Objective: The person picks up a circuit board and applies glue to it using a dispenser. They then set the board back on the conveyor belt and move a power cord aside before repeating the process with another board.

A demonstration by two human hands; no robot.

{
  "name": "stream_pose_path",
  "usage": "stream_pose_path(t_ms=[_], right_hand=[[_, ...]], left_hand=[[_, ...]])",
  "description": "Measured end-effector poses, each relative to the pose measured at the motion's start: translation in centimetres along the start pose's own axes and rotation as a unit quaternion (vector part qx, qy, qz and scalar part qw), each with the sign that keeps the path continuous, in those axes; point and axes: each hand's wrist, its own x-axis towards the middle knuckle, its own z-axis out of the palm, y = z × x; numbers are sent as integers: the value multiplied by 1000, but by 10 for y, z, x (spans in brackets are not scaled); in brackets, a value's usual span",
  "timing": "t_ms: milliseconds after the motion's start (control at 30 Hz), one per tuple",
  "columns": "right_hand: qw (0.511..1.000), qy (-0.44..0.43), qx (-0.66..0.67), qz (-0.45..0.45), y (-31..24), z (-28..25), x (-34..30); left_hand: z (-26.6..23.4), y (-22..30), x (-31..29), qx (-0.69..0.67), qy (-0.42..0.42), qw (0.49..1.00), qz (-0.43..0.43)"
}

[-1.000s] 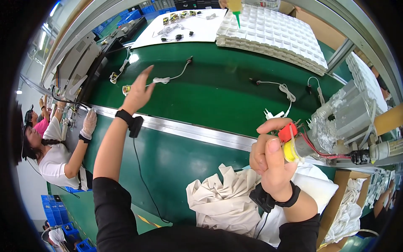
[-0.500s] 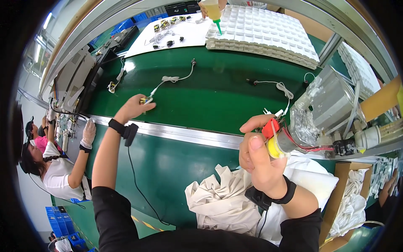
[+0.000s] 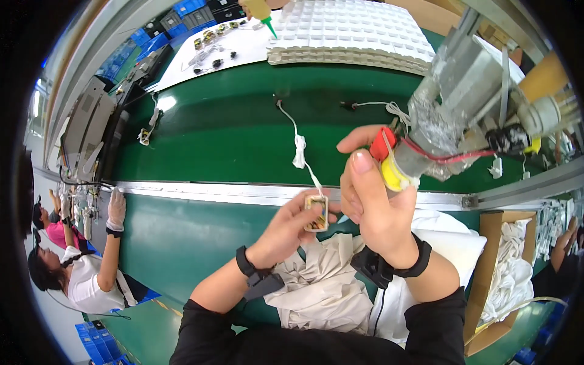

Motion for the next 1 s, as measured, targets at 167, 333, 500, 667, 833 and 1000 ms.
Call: stream_pose_path(t_ms=[167,333,500,667,833,1000], right_hand=[[1000,14,-6,-21,16,-10,16],[1000,-2,12,-20,32,-14,21],[1000,-9,0,-17,38,-13,21],[1000,-1,-4,-2,41,-14,21],[1000,-6,-24,15,39,-15,20],[998,-13,-60,32,31,-16,20]], left_hand=[[-2,-25,11,18,-103,993,-49],[-8,-29,18,36,-133,990,-15],[-13,-29,21,24,-137,990,2],[-14,-32,23,15,-132,991,5],[-14,-36,24,13,-132,991,10],[-14,-37,25,17,-128,992,9]])
